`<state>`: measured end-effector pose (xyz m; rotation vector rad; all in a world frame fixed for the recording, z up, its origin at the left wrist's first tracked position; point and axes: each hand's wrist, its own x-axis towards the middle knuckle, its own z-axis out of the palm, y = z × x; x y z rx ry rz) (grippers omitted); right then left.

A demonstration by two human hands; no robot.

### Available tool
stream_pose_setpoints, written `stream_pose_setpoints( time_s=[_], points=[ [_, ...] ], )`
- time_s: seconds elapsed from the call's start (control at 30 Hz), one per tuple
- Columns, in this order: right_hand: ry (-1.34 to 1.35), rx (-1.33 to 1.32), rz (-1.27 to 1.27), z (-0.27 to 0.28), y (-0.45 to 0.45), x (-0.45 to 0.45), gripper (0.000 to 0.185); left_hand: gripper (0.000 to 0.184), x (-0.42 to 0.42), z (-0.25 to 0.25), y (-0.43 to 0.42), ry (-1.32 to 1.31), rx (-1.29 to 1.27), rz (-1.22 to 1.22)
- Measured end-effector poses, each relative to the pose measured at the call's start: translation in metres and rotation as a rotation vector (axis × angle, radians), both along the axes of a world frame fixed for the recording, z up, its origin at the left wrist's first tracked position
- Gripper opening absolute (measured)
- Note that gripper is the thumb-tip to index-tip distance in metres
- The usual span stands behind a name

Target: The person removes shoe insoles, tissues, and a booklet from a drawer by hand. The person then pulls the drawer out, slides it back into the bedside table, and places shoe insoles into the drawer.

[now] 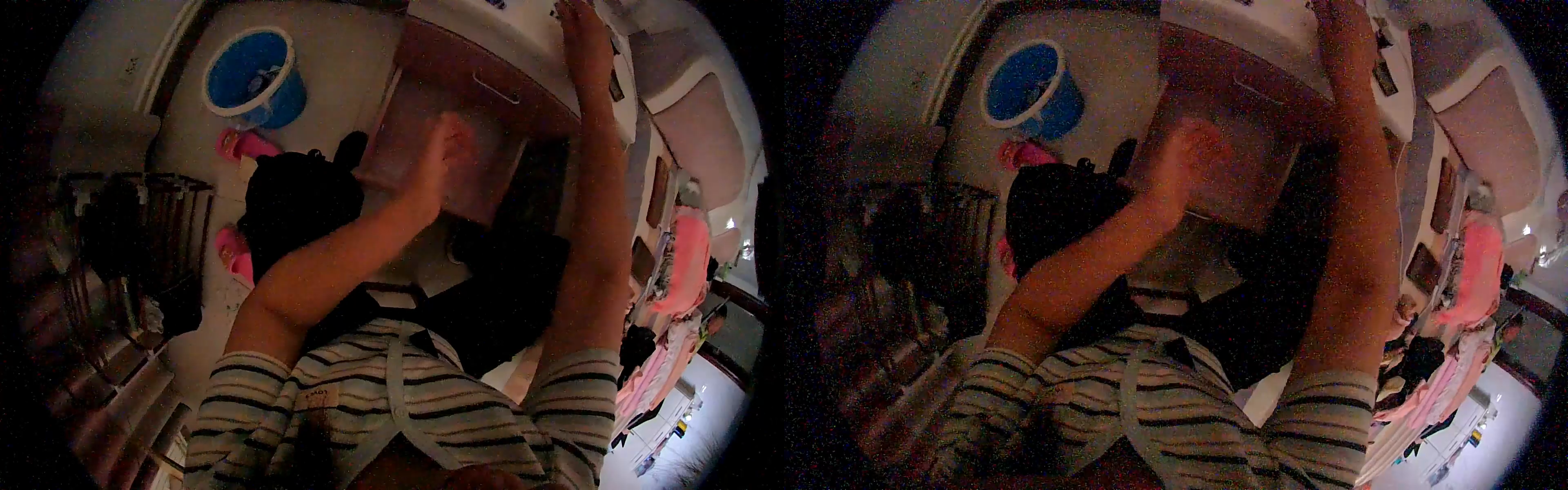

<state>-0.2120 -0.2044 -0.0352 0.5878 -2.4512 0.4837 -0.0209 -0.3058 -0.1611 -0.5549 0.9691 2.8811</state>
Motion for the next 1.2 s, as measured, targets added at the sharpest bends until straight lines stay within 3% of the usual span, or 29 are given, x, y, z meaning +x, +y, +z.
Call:
stream_pose_setpoints(
  time_s=[0.07, 0.13, 0.17, 0.23, 0.27, 0.33, 0.4, 0.47, 0.5, 0.53, 0.6, 0.67, 0.77, 0.9, 0.97, 1.0, 1.13, 1.2],
  points=[
    [-0.015, 0.084, -0.046, -0.014, 0.007, -0.020, 0.026, 0.030, -0.005, -0.004, -0.012, -0.096, 0.033, 0.060],
    [0.442, 0.202, 0.301, -0.029, 0.019, -0.041, 0.025, 0.029, -0.010, 0.001, -0.032, -0.049, 0.000, 0.117],
    [0.417, 0.196, 0.299, -0.034, 0.021, -0.035, 0.025, 0.027, -0.011, 0.002, -0.040, -0.001, -0.029, 0.179],
    [0.145, 0.070, -0.084, -0.025, 0.018, -0.012, 0.043, 0.026, -0.016, 0.010, -0.059, 0.009, -0.112, 0.265],
    [0.124, 0.067, -0.084, -0.028, 0.017, 0.003, 0.043, 0.025, -0.016, 0.010, -0.064, 0.028, -0.190, 0.351],
    [0.579, 0.020, 0.006, -0.024, 0.016, 0.033, 0.032, 0.026, -0.015, 0.012, -0.071, 0.041, -0.296, 0.412],
    [0.265, 0.044, -0.076, -0.070, 0.040, 0.060, 0.029, 0.028, -0.014, 0.008, -0.072, 0.059, -0.403, 0.470],
    [-0.110, -0.131, 0.234, -0.132, 0.046, 0.116, 0.030, 0.031, -0.009, -0.007, -0.069, -0.001, -0.506, 0.480],
    [-0.451, -0.011, 0.048, -0.189, 0.053, 0.136, 0.036, 0.031, -0.011, -0.020, -0.069, -0.004, -0.514, 0.475],
    [-0.440, 0.121, 0.103, -0.275, 0.057, 0.144, 0.035, 0.033, -0.013, -0.037, -0.067, -0.075, -0.567, 0.467],
    [-0.725, 0.225, 0.095, -0.251, 0.028, 0.194, 0.045, 0.035, -0.008, -0.064, -0.066, -0.130, -0.635, 0.448],
    [-0.925, 0.430, 0.307, -0.274, 0.033, 0.199, 0.044, 0.039, -0.005, -0.077, -0.068, -0.226, -0.475, 0.350],
    [-0.743, 0.327, 0.262, -0.314, 0.045, 0.206, 0.034, 0.033, 0.021, -0.062, -0.060, -0.261, -0.464, 0.355],
    [-0.764, 0.495, 0.154, -0.330, 0.049, 0.195, 0.030, 0.031, 0.066, -0.142, -0.049, -0.308, -0.805, 0.302],
    [-0.750, 0.465, 0.166, -0.315, 0.045, 0.202, 0.024, 0.028, 0.103, -0.183, -0.041, -0.291, -0.822, 0.070],
    [-0.729, 0.457, 0.168, -0.315, 0.045, 0.202, 0.024, 0.028, 0.114, -0.189, -0.037, -0.273, -0.831, 0.083],
    [-0.667, 0.375, 0.274, -0.338, 0.049, 0.204, 0.022, 0.049, 0.137, -0.195, -0.023, -0.357, -0.460, 0.063],
    [-0.687, 0.321, 0.269, -0.335, 0.047, 0.213, 0.021, 0.054, 0.119, -0.169, -0.039, -0.432, -0.340, 0.129]
  ],
)
